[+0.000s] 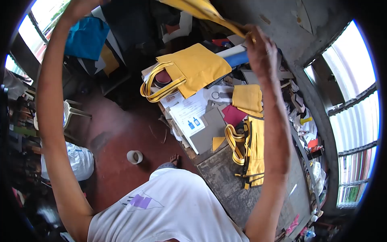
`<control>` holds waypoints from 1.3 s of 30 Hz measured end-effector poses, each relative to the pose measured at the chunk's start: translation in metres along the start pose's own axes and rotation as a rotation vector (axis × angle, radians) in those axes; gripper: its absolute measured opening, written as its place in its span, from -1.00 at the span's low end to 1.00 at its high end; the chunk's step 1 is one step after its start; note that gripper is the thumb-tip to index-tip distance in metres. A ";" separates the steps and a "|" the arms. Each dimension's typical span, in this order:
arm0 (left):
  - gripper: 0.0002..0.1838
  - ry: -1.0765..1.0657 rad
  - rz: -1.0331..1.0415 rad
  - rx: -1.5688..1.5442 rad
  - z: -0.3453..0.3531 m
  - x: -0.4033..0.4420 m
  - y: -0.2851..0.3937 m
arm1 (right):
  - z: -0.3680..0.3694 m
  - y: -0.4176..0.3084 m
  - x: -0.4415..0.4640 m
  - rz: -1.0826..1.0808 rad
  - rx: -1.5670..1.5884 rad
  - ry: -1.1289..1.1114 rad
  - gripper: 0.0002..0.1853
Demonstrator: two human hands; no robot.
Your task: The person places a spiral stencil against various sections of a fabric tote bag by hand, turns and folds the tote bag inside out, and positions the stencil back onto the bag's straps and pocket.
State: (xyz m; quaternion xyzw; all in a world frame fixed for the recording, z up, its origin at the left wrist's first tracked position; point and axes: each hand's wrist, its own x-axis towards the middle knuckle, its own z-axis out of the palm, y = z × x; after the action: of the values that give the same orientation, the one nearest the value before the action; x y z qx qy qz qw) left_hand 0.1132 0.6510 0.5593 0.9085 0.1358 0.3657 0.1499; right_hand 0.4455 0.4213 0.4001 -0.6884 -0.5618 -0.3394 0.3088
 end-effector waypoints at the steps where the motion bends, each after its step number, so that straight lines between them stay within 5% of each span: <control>1: -0.65 -0.017 0.032 0.109 0.012 -0.018 -0.029 | 0.016 -0.011 -0.009 -0.034 0.031 0.049 -0.75; 2: -0.64 -0.048 -0.075 0.081 0.025 -0.031 -0.146 | 0.048 0.000 -0.027 -0.171 -0.045 0.076 -0.76; 3: -0.52 0.031 0.276 0.226 0.050 -0.053 -0.123 | 0.061 -0.017 -0.040 -0.054 0.114 -0.021 -0.78; 4: -0.49 0.021 0.328 0.286 0.065 -0.075 -0.132 | 0.091 -0.026 -0.061 -0.083 0.093 0.026 -0.76; 5: -0.60 -0.079 0.187 0.331 0.086 -0.107 -0.143 | 0.124 -0.033 -0.086 -0.119 0.127 0.060 -0.78; 7: -0.78 -0.173 0.145 0.506 0.143 -0.181 -0.195 | 0.173 -0.055 -0.155 0.058 0.156 -0.410 -0.63; 9: -0.48 -0.317 -0.112 0.795 0.206 -0.281 -0.234 | 0.216 -0.085 -0.256 -0.070 0.000 -0.598 -0.43; 10: -0.32 -0.562 -0.295 0.846 0.221 -0.322 -0.216 | 0.210 -0.099 -0.290 -0.201 -0.111 -0.739 -0.35; 11: -0.24 -0.638 -0.427 0.713 0.258 -0.393 -0.243 | 0.192 -0.110 -0.313 -0.070 0.051 -0.818 -0.39; 16: -0.36 -1.141 -0.821 0.126 0.317 -0.592 -0.164 | 0.049 -0.129 -0.419 0.530 0.443 -0.833 -0.65; 19: -0.38 -1.144 -0.795 -0.071 0.344 -0.636 -0.132 | -0.035 -0.138 -0.470 0.897 0.427 -0.742 -0.78; 24: -0.50 -1.121 -0.491 -0.206 0.384 -0.533 -0.092 | -0.116 -0.159 -0.550 1.367 0.157 -0.572 -0.79; 28: -0.65 -1.026 -0.510 -0.517 0.408 -0.409 -0.044 | -0.147 -0.182 -0.569 1.812 0.294 -0.186 -0.72; 32: -0.73 -0.891 -0.413 -0.650 0.441 -0.338 0.023 | -0.178 -0.198 -0.626 1.867 0.260 -0.111 -0.72; 39: -0.71 -1.024 -0.752 -1.108 0.528 -0.344 0.209 | -0.264 -0.187 -0.694 1.956 0.275 -0.015 -0.73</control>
State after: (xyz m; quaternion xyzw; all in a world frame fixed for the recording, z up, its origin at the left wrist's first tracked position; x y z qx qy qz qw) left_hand 0.2748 0.2450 0.0590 0.6514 0.1454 -0.1521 0.7289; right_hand 0.1339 -0.1495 -0.0038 -0.8097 0.2180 0.1380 0.5270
